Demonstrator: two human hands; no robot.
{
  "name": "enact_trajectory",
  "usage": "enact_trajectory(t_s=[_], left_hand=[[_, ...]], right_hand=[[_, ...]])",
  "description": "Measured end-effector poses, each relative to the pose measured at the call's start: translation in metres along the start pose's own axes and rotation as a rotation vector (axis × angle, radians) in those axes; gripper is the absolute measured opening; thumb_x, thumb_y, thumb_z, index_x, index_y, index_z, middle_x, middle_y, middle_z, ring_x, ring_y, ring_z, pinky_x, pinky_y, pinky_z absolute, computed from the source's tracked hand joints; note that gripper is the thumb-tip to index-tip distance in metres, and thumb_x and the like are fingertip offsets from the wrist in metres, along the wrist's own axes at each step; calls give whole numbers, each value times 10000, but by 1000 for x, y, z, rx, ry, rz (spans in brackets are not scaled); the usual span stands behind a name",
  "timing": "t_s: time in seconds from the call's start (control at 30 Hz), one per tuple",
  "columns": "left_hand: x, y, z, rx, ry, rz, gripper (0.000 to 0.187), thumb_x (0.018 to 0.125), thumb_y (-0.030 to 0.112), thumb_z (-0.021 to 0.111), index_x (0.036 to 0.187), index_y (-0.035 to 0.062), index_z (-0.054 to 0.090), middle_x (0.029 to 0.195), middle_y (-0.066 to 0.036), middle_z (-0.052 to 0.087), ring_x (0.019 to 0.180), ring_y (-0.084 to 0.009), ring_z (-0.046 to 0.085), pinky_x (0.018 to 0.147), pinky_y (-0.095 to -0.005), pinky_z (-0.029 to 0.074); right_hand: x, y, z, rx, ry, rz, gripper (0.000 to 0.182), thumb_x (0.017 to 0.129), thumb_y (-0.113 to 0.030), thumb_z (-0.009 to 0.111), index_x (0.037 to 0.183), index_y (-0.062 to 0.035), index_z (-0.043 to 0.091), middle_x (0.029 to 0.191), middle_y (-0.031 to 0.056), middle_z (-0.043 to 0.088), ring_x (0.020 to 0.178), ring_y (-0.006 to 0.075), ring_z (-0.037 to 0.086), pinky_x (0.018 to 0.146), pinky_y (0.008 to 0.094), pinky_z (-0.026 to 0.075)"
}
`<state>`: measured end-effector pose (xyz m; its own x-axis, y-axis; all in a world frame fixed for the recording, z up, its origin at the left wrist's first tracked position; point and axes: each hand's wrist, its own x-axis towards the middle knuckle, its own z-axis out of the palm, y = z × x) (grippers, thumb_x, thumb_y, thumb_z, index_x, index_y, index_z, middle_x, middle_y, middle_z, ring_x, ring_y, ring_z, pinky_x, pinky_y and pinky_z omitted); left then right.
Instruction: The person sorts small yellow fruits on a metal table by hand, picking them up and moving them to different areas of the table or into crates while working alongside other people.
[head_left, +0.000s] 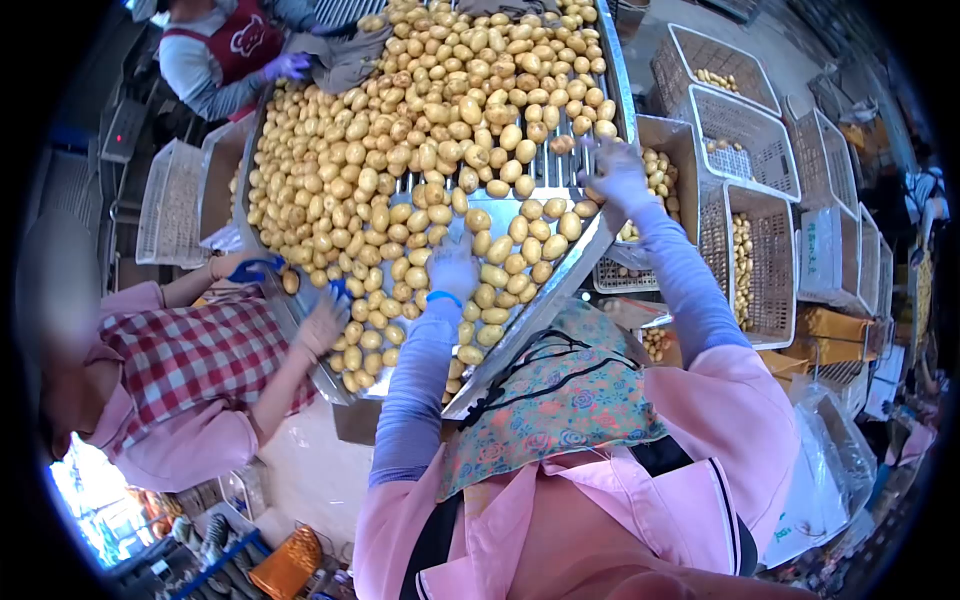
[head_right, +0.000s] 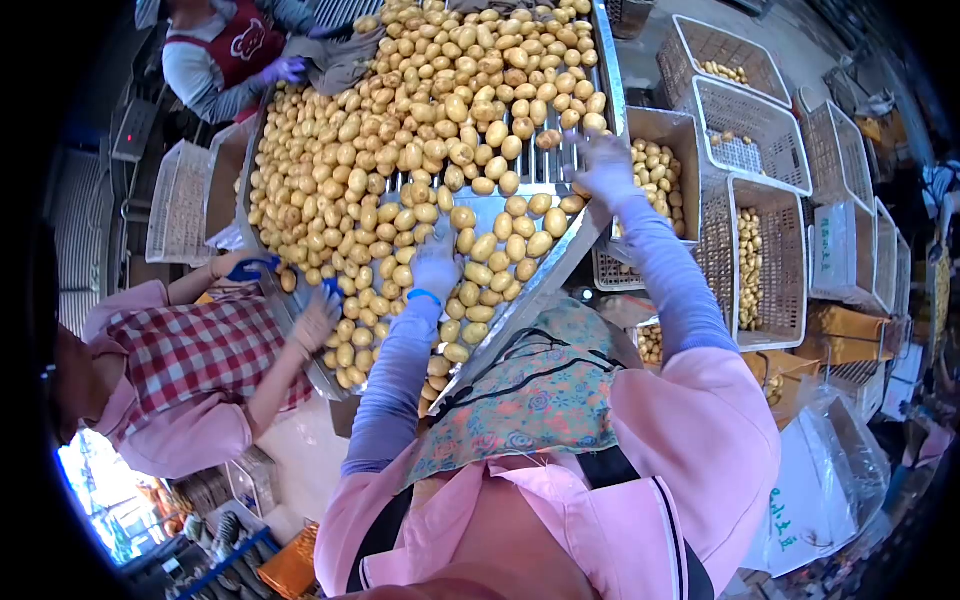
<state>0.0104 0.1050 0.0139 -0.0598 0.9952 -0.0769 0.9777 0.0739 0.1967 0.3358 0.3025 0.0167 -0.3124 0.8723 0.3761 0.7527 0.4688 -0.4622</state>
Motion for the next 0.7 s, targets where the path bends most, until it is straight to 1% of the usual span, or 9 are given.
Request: enact_trajectory(t_s=[0.03,0.07,0.1,0.17,0.37,0.43,0.53,0.6,0.7], left_hand=[[-9,-3,5,14,-1,16,422,849,204,624,1238,44,604,1082,-228,642,973,-361,651,755,-517,531],[-14,-9,19,-17,77,43,438,849,236,641,1239,40,604,1092,-229,638,982,-369,641,777,-513,529],[-14,-18,37,-50,163,71,457,849,268,658,1239,37,604,1101,-230,633,992,-377,631,798,-508,527],[-12,-31,59,-120,352,144,502,849,332,691,1241,30,605,1120,-233,623,1011,-393,611,840,-499,523],[-28,-28,40,-463,290,-112,465,863,304,749,1169,-14,602,1105,-200,650,998,-350,636,920,-436,507],[-26,-25,24,-707,306,-193,456,863,262,755,1179,-23,592,1126,-188,638,1025,-308,619,927,-417,500],[-30,-7,18,-1022,372,-267,454,872,203,748,1210,-41,568,1158,-166,612,1068,-244,579,931,-384,485],[-38,19,17,-1152,543,-209,476,883,189,732,1244,-59,546,1177,-176,593,1091,-248,561,934,-384,473],[-50,45,3,-900,713,-59,508,899,238,703,1268,-68,535,1226,-222,575,1124,-344,567,979,-432,460]], right_hand=[[3,-29,-2,-428,-278,-22,685,834,-401,741,1448,-217,500,1307,131,597,1175,294,594,1003,448,457],[-7,-25,26,-455,-232,-23,769,810,-479,731,1488,-260,441,1374,137,552,1211,326,567,1019,468,438],[7,-57,14,-366,-502,155,799,814,-519,666,1518,-242,411,1459,155,503,1214,315,571,1034,492,404],[2,-54,54,-371,-152,74,787,835,-448,664,1529,-211,379,1449,171,492,1151,352,604,982,464,447],[57,-36,73,-231,-166,216,423,836,-269,681,1248,-193,621,1385,197,515,1154,374,626,945,478,516],[64,-31,72,-222,-219,161,292,876,-282,632,1145,-169,616,1089,201,625,977,385,664,809,507,552],[51,-48,45,-34,-312,248,359,868,-268,627,1216,-179,608,1029,206,683,934,393,678,798,498,553],[24,-53,42,350,-377,460,535,823,-303,696,1318,-157,557,1112,182,697,1022,343,680,898,397,534],[-30,-87,48,1186,-445,582,389,981,-177,577,1361,-126,512,838,-27,613,575,51,481,489,248,395]])
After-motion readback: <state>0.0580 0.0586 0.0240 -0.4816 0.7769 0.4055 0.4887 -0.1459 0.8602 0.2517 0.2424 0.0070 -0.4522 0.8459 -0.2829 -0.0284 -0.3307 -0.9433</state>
